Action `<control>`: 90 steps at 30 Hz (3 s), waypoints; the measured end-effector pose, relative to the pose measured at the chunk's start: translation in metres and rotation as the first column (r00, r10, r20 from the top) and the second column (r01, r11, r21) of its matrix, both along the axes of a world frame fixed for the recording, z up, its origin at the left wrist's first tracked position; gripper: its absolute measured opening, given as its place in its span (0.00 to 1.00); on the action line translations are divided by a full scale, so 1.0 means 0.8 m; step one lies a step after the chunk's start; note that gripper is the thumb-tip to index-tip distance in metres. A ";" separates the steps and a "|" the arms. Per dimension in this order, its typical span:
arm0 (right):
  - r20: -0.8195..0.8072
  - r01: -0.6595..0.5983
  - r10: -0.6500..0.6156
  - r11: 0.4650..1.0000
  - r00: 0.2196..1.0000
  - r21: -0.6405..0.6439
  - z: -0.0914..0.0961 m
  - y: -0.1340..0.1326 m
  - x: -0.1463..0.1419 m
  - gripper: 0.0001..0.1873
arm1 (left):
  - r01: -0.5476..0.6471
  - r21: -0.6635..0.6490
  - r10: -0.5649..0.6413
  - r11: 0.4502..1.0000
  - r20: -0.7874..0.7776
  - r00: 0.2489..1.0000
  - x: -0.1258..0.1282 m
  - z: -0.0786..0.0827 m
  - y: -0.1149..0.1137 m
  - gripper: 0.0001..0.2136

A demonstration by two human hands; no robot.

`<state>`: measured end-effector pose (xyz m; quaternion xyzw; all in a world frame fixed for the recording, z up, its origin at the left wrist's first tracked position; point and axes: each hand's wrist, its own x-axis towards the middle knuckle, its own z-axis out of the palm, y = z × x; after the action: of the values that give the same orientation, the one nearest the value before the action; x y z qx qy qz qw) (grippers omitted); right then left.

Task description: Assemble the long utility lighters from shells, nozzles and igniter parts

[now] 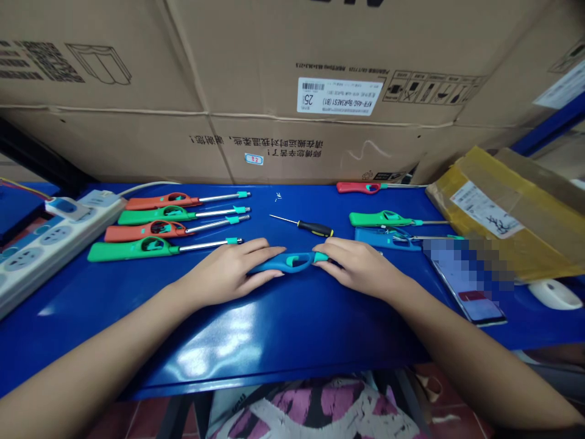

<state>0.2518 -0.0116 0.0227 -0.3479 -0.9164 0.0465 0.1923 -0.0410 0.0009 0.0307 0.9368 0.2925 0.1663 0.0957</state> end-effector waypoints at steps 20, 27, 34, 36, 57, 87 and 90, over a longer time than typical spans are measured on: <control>0.107 -0.040 0.051 0.993 0.993 -0.108 0.001 0.000 0.002 0.18 | -0.030 -0.235 0.116 0.971 0.361 0.925 0.012 -0.012 0.001 0.09; 0.136 -0.031 0.053 0.987 0.989 -0.158 0.000 -0.003 -0.002 0.16 | -0.009 -0.278 0.113 0.961 0.363 0.925 0.013 -0.014 0.000 0.09; 0.163 -0.019 0.050 0.982 0.985 -0.188 0.004 -0.007 -0.005 0.15 | 0.033 -0.305 0.089 0.952 0.379 0.921 0.014 -0.014 0.000 0.09; 0.165 -0.014 0.048 0.979 0.985 -0.201 0.004 -0.008 -0.006 0.14 | 0.038 -0.312 0.088 0.949 0.380 0.921 0.014 -0.014 0.000 0.09; 0.145 -0.005 0.053 0.950 0.988 -0.312 0.016 -0.003 -0.001 0.14 | 0.083 -0.309 0.040 0.948 0.371 0.928 0.012 -0.006 0.008 0.08; 0.029 0.053 -0.047 0.964 0.998 -0.260 0.004 -0.010 -0.014 0.11 | 0.119 -0.270 0.001 0.955 0.404 0.915 0.018 -0.014 0.004 0.09; 0.074 0.092 -0.077 0.968 0.994 -0.233 0.006 -0.009 -0.011 0.09 | 0.116 -0.254 -0.004 0.960 0.404 0.915 0.017 -0.015 0.004 0.10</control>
<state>0.2427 -0.0190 0.0275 -0.4082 -0.8945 0.1357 0.1218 -0.0274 0.0041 0.0183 0.8695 0.2576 0.3090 0.2865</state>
